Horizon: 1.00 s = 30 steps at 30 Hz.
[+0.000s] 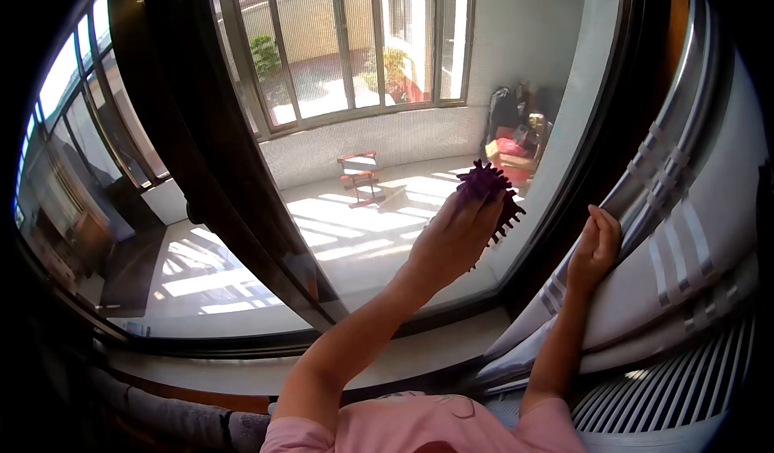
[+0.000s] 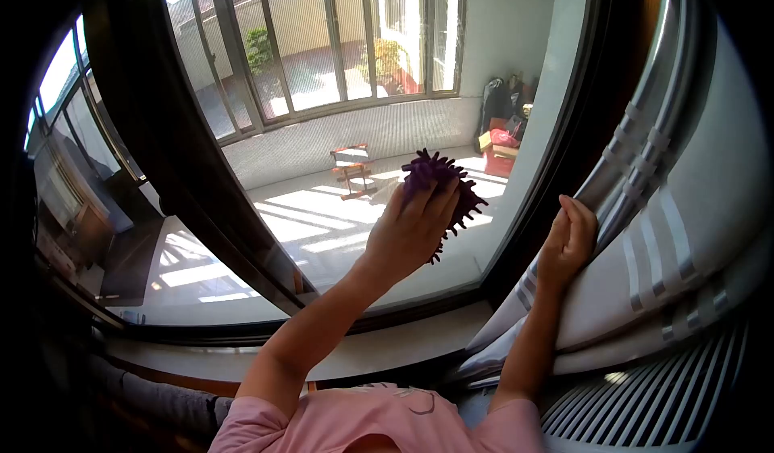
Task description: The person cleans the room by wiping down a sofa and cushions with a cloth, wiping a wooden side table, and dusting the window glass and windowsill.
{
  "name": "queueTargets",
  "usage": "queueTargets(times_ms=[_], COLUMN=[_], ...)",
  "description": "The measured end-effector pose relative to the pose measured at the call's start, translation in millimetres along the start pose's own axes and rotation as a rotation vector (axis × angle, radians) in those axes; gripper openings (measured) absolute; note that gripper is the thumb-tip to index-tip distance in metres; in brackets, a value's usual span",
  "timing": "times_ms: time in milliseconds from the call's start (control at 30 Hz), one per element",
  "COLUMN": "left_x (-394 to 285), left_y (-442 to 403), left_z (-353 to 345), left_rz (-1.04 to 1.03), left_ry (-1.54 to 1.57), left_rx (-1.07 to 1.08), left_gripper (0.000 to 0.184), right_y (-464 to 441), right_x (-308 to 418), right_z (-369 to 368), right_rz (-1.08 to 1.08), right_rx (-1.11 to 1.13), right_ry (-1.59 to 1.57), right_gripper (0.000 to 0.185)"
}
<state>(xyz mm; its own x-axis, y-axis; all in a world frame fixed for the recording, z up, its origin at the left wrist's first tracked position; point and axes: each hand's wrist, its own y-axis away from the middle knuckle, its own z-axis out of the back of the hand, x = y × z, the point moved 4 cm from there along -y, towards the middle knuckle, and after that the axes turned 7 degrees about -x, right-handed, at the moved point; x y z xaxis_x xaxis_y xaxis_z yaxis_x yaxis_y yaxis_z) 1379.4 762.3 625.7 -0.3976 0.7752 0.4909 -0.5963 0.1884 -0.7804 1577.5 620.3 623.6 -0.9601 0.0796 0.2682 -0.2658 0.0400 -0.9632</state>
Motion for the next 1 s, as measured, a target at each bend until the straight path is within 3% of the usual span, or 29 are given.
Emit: queueTargets(times_ms=[100,200,333,367,433,467,500,600,733,833,933,1000], left_x=[7.5,42.6,105.0,117.0,122.5,119.7,109.4,79.6,72.4,78.0,97.6,140.7], left_y=[70.4,96.7,22.5,1.9,-21.3,-21.7,-18.2,31.2,162.2,187.7,167.6,143.1], left_z=[6.8,40.2,102.9,110.9,108.7,99.5,90.0,72.5,79.4,112.3,159.4,202.5], left_rz=[0.131,0.223,0.449,0.454,0.431,0.354,0.306,0.123,0.138,0.181,0.304,0.414], left_ry=[-0.06,-0.279,-0.345,-0.317,-0.252,-0.197,-0.125,-0.163,-0.209,-0.226,-0.35,-0.412], left_rx=[0.051,-0.103,-0.214,-0.34,-0.395,-0.396,-0.36,-0.16,-0.017,-0.053,-0.333,-0.466], left_gripper=[0.039,0.039,0.043,0.043,0.041,0.048,0.042,0.033,0.03,0.034,0.025,0.03], right_y=[3.7,6.6,9.0,11.9,17.3,21.9,25.5,27.7,35.0,42.4,48.0,51.0], right_x=[-14.4,-18.3,-1.6,5.9,28.9,39.3,49.2,74.2,72.9,58.7,54.6,58.1], right_z=[0.8,-1.6,-13.9,-19.8,-27.3,-34.7,-41.0,-52.3,-47.1,-43.6,-44.1,-46.6], right_rz=[0.009,-0.002,0.048,0.035,0.14,0.14,0.141,0.171,0.101,0.003,-0.031,-0.027], right_rx=[0.002,-0.009,-0.004,-0.022,-0.015,0.011,0.037,0.17,0.175,0.172,0.202,0.222], right_ry=[0.032,0.018,-0.007,-0.092,-0.08,-0.158,-0.226,-0.28,-0.284,-0.264,-0.258,-0.247], right_gripper=[0.018,0.017,0.018,0.018,0.018,0.018,0.018,0.017,0.017,0.017,0.017,0.017])
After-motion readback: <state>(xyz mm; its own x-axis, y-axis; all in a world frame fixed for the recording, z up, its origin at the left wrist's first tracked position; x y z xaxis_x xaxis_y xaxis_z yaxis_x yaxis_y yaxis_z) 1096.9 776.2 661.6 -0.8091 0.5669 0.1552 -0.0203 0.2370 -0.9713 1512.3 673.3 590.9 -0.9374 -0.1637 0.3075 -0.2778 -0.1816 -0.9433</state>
